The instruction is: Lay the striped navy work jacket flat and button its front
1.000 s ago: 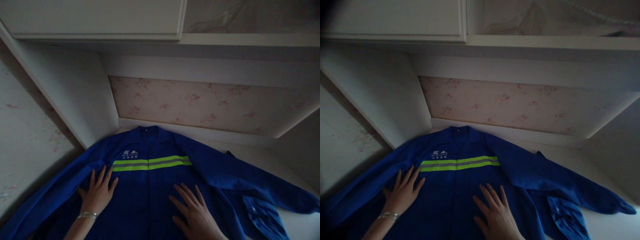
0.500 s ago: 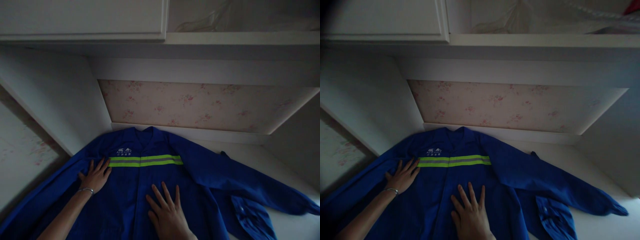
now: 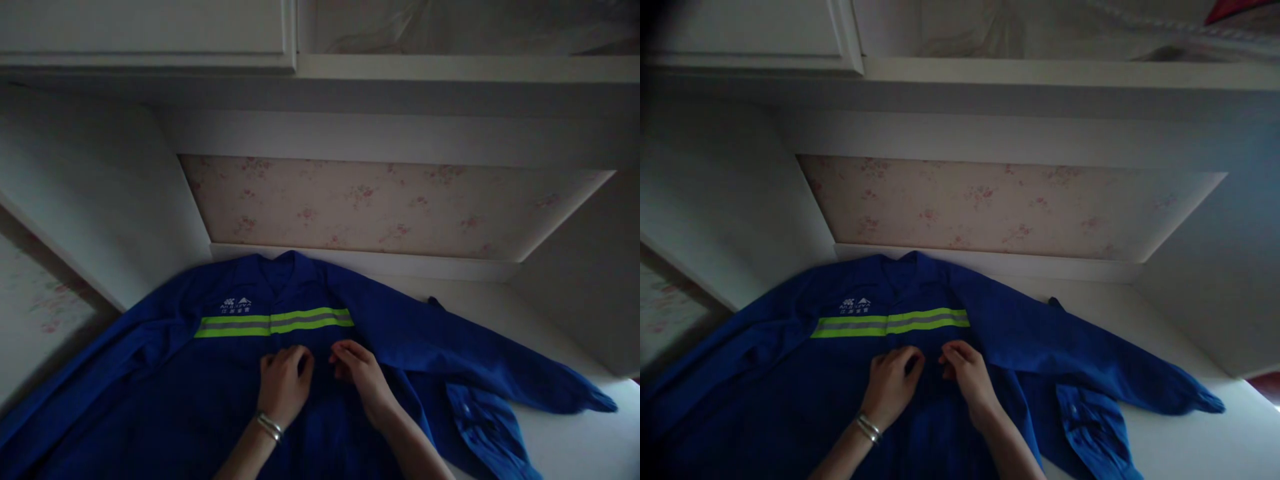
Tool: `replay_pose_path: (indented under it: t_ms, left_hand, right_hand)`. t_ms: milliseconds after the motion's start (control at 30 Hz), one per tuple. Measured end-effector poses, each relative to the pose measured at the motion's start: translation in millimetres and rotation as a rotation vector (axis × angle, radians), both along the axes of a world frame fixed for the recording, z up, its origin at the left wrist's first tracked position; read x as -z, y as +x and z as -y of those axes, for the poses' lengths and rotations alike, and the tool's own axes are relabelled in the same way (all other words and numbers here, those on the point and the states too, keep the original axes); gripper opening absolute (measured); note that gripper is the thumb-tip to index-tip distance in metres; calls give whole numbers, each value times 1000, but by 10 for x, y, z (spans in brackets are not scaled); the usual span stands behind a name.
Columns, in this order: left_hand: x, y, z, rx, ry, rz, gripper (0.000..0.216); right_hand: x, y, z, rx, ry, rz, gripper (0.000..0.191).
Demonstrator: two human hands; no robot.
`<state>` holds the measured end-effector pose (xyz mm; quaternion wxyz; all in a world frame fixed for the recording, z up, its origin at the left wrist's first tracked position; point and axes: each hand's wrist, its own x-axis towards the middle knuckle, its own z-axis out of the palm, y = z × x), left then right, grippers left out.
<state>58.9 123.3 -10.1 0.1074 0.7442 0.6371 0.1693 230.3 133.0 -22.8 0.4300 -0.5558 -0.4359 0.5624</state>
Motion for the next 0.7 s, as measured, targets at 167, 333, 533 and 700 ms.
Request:
replay_pose_path:
  t_ms: [167, 333, 533, 700]
  left_hand:
    - [114, 266, -202, 43, 43, 84, 23]
    - [315, 246, -296, 64, 63, 51, 26]
    - [359, 272, -274, 121, 83, 7, 28]
    - [357, 266, -270, 150, 75, -17, 34]
  right_hand:
    - [186, 154, -94, 85, 79, 139, 35]
    - [304, 141, -64, 4, 167, 223, 38]
    - [350, 147, -93, 14, 115, 211, 51]
    - [319, 155, -89, -31, 91, 239, 55]
